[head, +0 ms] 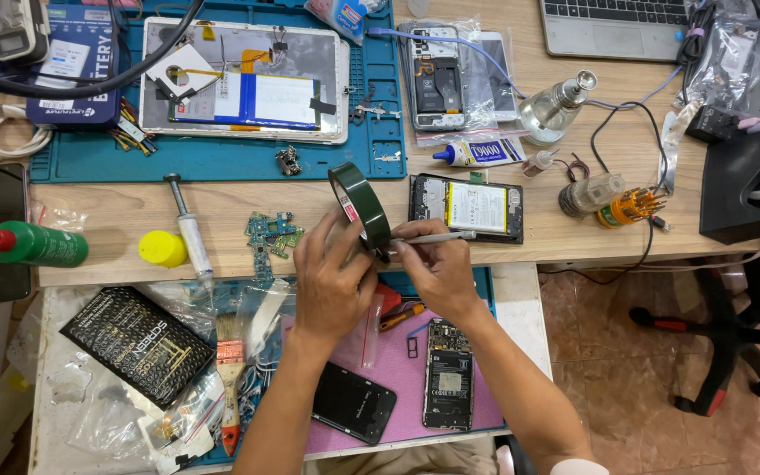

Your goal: The person works at a cluttered electronics repair bench, handling a roll of black tape and a small electronic component. They use a white stylus-like tool to mark or adjust the component while holding the tape roll. The person repeatedly picks up and sets down the component and tape throughout the clip.

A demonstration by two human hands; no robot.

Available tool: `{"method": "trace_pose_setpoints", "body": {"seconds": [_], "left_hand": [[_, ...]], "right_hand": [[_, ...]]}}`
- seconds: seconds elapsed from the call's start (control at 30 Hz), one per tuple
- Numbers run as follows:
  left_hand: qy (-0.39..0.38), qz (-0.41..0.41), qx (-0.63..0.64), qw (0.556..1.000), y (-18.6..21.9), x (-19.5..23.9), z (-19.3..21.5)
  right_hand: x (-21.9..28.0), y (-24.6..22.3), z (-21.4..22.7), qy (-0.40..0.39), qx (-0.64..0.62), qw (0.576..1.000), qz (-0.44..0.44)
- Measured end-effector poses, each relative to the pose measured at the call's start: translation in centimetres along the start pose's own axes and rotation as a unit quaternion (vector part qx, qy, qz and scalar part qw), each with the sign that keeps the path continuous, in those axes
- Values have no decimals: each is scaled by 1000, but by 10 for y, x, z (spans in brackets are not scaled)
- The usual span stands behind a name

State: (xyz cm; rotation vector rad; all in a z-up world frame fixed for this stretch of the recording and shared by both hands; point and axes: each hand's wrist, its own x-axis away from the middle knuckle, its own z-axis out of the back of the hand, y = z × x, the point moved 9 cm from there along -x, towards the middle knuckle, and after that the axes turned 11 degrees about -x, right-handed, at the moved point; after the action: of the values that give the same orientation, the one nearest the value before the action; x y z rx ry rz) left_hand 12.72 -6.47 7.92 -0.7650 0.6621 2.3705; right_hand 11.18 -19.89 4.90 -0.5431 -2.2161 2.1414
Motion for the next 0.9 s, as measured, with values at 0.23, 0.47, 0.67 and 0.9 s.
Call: {"method": "trace_pose_setpoints", "body": {"seconds": [0.23,0.47,0.67,0.9], "left_hand": [[68,-65,-106,990,10,25,-10],[49,-109,-155,981,36,11,11],[46,-78,-135,987,30,7,14],[44,-72,-122,989,25,7,13]], "right_hand": [[-1,-1,1,13,-30,999,18],[-5,-2,5,11,-17,999,30],[-4,-10,5,-2,14,999,40],[-4,-9,5,-64,129,988,58]]}}
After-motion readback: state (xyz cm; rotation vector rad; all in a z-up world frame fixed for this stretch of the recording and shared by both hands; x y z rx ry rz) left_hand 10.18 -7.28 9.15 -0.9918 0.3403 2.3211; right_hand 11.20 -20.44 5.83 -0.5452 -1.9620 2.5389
